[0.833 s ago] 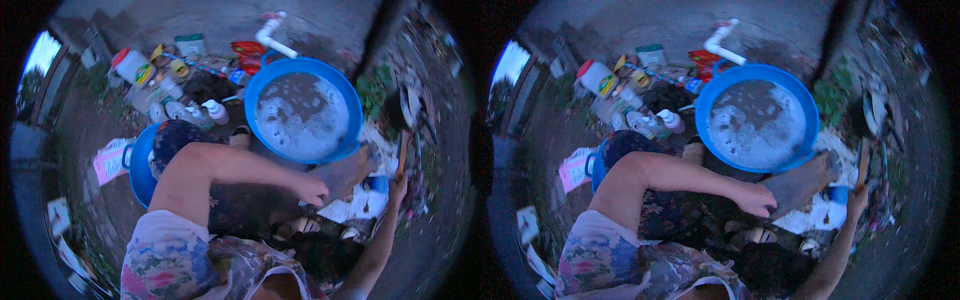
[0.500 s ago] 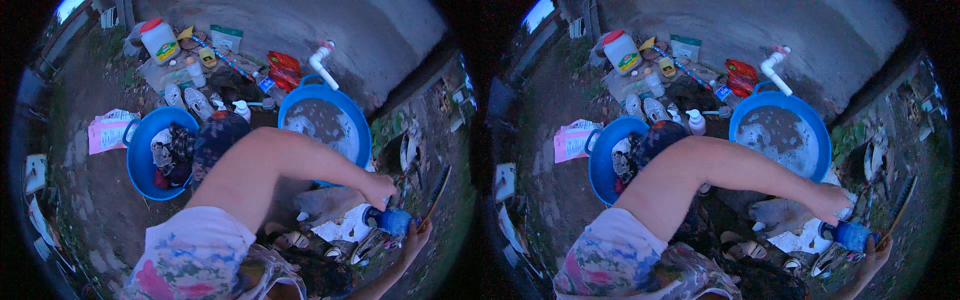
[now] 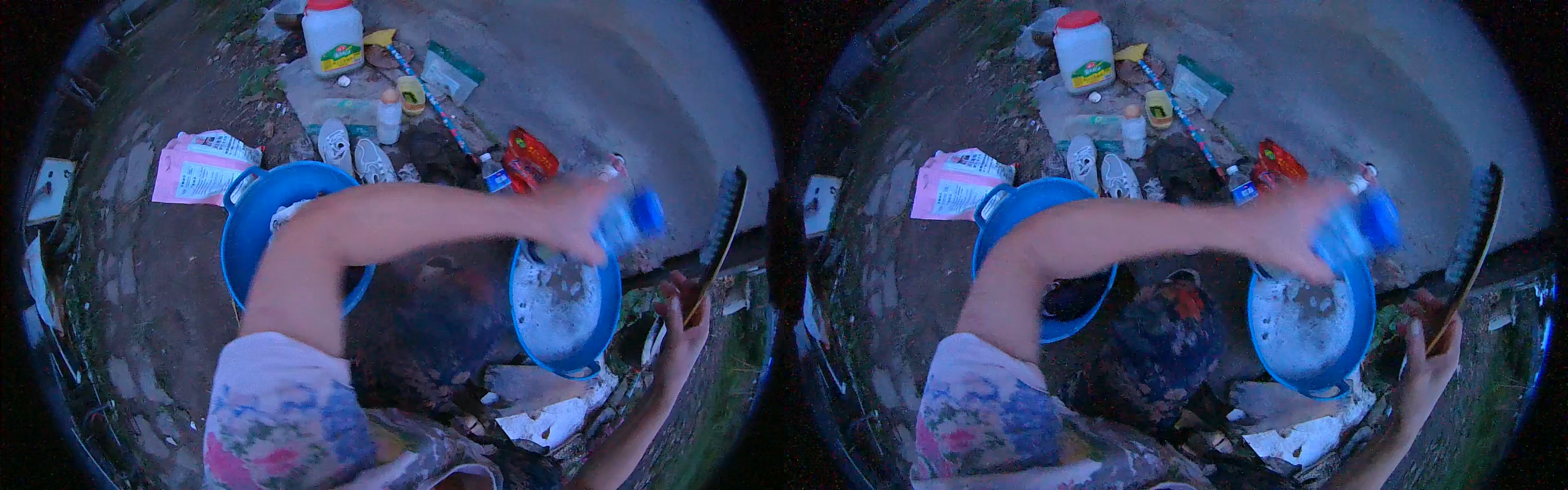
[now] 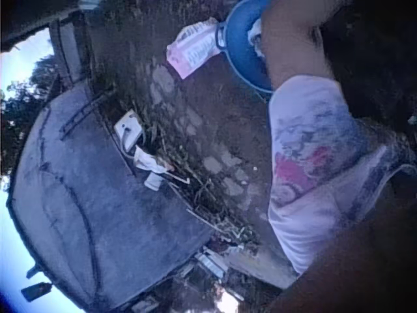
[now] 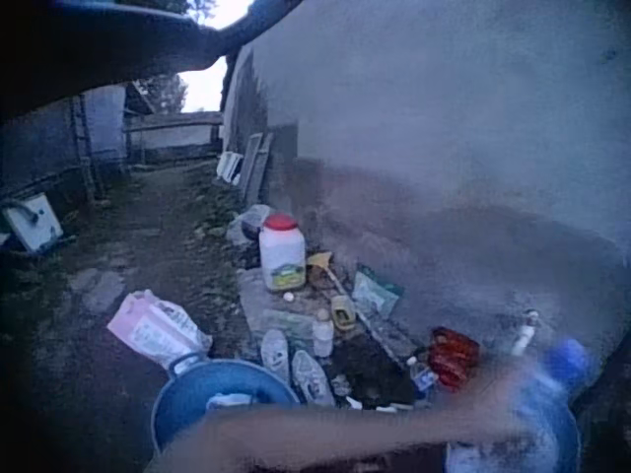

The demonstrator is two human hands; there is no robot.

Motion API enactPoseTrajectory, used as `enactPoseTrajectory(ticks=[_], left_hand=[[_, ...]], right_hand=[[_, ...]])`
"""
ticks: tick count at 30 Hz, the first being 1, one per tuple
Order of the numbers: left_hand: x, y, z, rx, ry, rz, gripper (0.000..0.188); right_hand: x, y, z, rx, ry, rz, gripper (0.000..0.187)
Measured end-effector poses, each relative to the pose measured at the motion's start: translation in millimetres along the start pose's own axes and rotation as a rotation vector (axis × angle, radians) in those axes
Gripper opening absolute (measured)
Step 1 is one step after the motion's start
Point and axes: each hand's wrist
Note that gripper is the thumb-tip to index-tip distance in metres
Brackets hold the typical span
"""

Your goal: The person scrubs a dark shoe with a brush in a blue basin of soapy water, rinses it, and then scrubs a white sneaker in the same basin. The person uses a brush throughout and handles the shoes one at a time.

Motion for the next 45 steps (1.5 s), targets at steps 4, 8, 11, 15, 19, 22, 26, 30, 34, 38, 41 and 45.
enactPoseTrajectory(ticks=[4, 8, 11, 15, 19, 22, 26, 30, 34, 38, 41, 45], left_hand=[[101.7, -75.1, -151.6, -0.450, 0.169, -0.482, 0.094], [217.8, -136.3, -226.1, -0.934, 0.012, -0.419, 0.084], [329.6, -157.3, -254.0, -1.056, 0.262, -0.563, 0.084], [426.1, -149.9, -243.1, -1.124, 0.364, -0.684, 0.084], [479.3, -147.1, -215.4, -1.026, 0.448, -0.973, 0.085], [524.8, -174.6, -220.8, -1.050, 0.530, -0.811, 0.081], [498.6, -184.4, -247.4, -1.037, 0.534, -0.954, 0.070], [347.0, -149.0, -177.2, -1.123, -0.201, -0.585, 0.038], [213.8, -104.2, -72.9, -0.276, -0.813, -0.712, 0.042], [203.1, -81.7, -34.6, 0.015, -1.448, -0.666, 0.047], [237.9, -73.1, -36.4, -0.204, -1.233, -0.825, 0.048], [335.0, -59.7, -82.4, -0.194, -0.696, -0.944, 0.048]], right_hand=[[-39.2, -13.9, 6.0, 0.146, -0.070, 0.171, 0.033], [-85.9, -47.3, 20.3, 0.161, 0.007, 0.430, 0.038], [-110.0, -66.0, 21.4, 0.186, -0.008, 0.568, 0.042], [-109.7, -64.3, 36.2, 0.183, -0.068, 0.746, 0.045], [-103.1, -59.0, 50.6, 0.181, -0.052, 0.821, 0.044], [-90.0, -58.6, 61.5, 0.209, 0.011, 0.848, 0.048], [-93.9, -70.3, 83.1, 0.231, 0.097, 0.818, 0.054], [-90.6, -54.4, 132.4, 0.280, 0.259, 0.779, 0.059], [-82.3, -14.4, 197.8, 0.349, 0.413, 0.279, 0.054], [-53.2, 3.5, 278.1, 0.405, 0.303, 0.011, 0.057], [-52.9, -36.9, 224.9, 0.242, 0.086, -0.144, 0.054], [-185.6, -190.5, 110.3, -0.436, -0.141, 0.501, 0.031]])
Point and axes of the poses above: each hand's wrist, its own y-axis towards the middle knuckle, its own z-axis out of the palm, x = y × z, and after that the axes turned 4 degrees about -z, right-handed
